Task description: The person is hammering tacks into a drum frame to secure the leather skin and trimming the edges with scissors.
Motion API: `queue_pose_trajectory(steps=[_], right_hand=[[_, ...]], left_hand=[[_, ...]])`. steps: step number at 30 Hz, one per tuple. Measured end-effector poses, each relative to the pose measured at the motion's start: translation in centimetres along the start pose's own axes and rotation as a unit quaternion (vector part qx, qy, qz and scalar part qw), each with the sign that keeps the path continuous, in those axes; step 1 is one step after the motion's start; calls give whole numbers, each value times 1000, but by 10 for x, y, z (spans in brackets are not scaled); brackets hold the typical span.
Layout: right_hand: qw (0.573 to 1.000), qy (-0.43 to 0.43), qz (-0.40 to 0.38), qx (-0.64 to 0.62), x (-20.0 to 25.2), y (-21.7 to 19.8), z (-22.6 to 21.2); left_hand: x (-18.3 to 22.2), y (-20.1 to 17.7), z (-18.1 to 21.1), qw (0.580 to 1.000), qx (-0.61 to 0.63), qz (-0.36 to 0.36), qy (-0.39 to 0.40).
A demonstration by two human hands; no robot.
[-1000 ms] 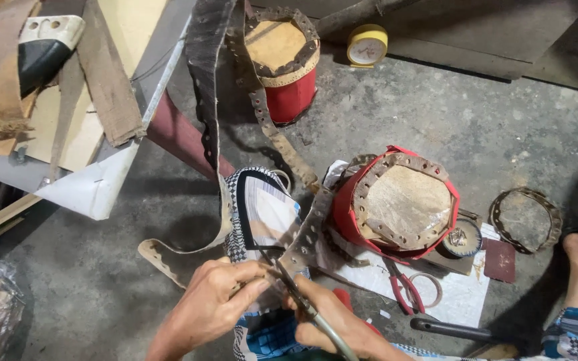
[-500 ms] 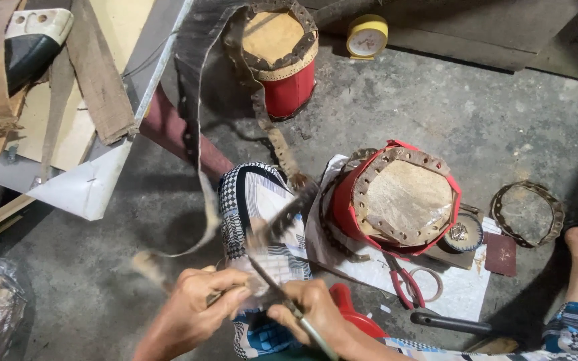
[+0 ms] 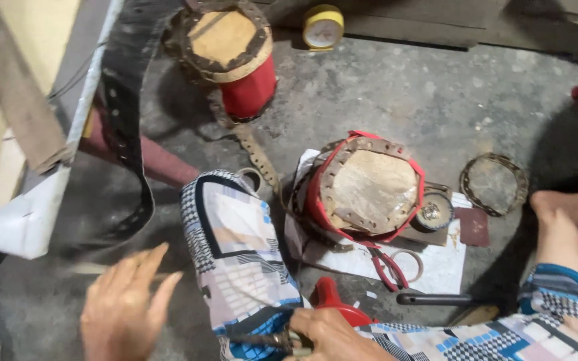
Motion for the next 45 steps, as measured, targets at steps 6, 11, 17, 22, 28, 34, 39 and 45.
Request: queue_pose_trajectory(steps=[6, 11, 17, 22, 28, 34, 39, 45], right_hand=[[888, -192, 395, -139, 62, 8, 100], [732, 76, 674, -61, 124, -85, 97], [633, 168, 741, -145, 144, -93, 215], [593, 166, 710, -341, 123, -84, 236], [553, 153, 731, -371, 134, -87, 246], [540, 121, 734, -393, 140, -88, 243], [578, 123, 731, -340, 139, -90, 241], [649, 82, 696, -295, 133, -96, 198]], left_hand=[[-60, -24, 128, 852, 518, 74, -25], [-86, 180, 173, 546, 780, -21, -303], [-13, 359, 218, 633, 549, -58, -543], [40, 496, 233, 787, 294, -369, -397], [-10, 331, 212, 751, 407, -263, -449], [-29, 161, 183, 596, 661, -179, -419], [-77, 56, 144, 677, 682, -69, -268], [-141, 6, 170, 650, 741, -169, -5]])
Point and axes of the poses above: each hand's wrist, its own x-axis away from the middle knuckle, its own y-axis out of the palm, z = x × y, the point moved 4 cm from there along -x, towards the middle knuckle
